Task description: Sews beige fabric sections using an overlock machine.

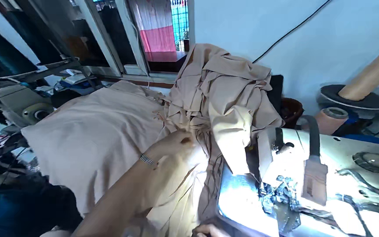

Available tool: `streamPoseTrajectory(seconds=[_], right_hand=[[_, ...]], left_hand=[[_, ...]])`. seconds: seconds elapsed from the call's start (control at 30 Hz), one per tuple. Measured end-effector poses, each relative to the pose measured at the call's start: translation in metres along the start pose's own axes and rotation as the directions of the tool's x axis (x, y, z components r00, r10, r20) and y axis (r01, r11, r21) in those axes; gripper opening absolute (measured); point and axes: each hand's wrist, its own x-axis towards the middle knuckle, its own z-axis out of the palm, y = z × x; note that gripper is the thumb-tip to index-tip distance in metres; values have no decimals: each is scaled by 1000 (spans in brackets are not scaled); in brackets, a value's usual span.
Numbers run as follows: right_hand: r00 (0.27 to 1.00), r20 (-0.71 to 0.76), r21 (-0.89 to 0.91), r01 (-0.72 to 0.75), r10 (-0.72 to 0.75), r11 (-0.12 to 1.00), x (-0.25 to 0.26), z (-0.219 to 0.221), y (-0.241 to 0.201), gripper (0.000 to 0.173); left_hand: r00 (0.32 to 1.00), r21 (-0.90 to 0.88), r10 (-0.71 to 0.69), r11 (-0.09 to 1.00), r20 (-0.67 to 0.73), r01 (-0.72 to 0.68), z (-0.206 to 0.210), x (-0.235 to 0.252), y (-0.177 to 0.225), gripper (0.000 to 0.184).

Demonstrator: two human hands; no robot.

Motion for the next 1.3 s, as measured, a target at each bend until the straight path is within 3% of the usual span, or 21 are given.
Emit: streamPoseTrajectory(seconds=[0.17,0.3,0.4,0.53,0.6,0.63,0.7,0.8,0.87,0.93,1.03,1.17,1.3], right_hand=[[1000,-6,4,-3,3,1000,1,-1,-3,18],[999,-29,-2,15,-15,1000,1,0,-2,18],[994,-86,-41,70,-73,997,0,5,3,18],[924,-138,-355,291,-358,888,1,22,1,23],[899,-118,-396,347,-422,850,14,33,-9,29],[890,-107,-398,370,-443,840,25,38,-18,37],[880,-58,-410,409,-471,815,51,47,-43,46],[941,53,-396,327,-334,858,95,45,-79,22],[968,19,-363,239,-249,901,117,33,-99,19],[941,-83,-340,282,-327,897,121,23,-107,17],[917,-58,-328,357,-396,875,95,26,-97,19],[915,54,-217,401,-400,890,24,64,-69,22],[907,255,-22,352,-335,936,-29,92,-55,14]], left_hand=[[966,48,-238,971,101,234,26,-149,27,48],[986,42,-148,988,-80,151,70,-202,39,23],[966,-108,-102,991,-238,78,93,-216,37,20],[908,-244,-125,969,-401,26,97,-219,38,23],[831,-167,-153,983,-534,74,82,-213,41,22],[822,-118,-131,990,-555,78,71,-210,47,22],[841,-28,27,998,-541,-50,54,-204,67,20],[787,73,220,973,-577,-219,43,-189,81,27],[840,219,201,970,-505,-100,25,-184,60,54],[888,371,91,924,-451,94,9,-183,19,50],[844,361,13,908,-536,215,-7,-219,-25,46],[794,398,107,899,-598,180,-7,-282,-23,48],[790,419,53,868,-611,266,24,-339,-20,50]])
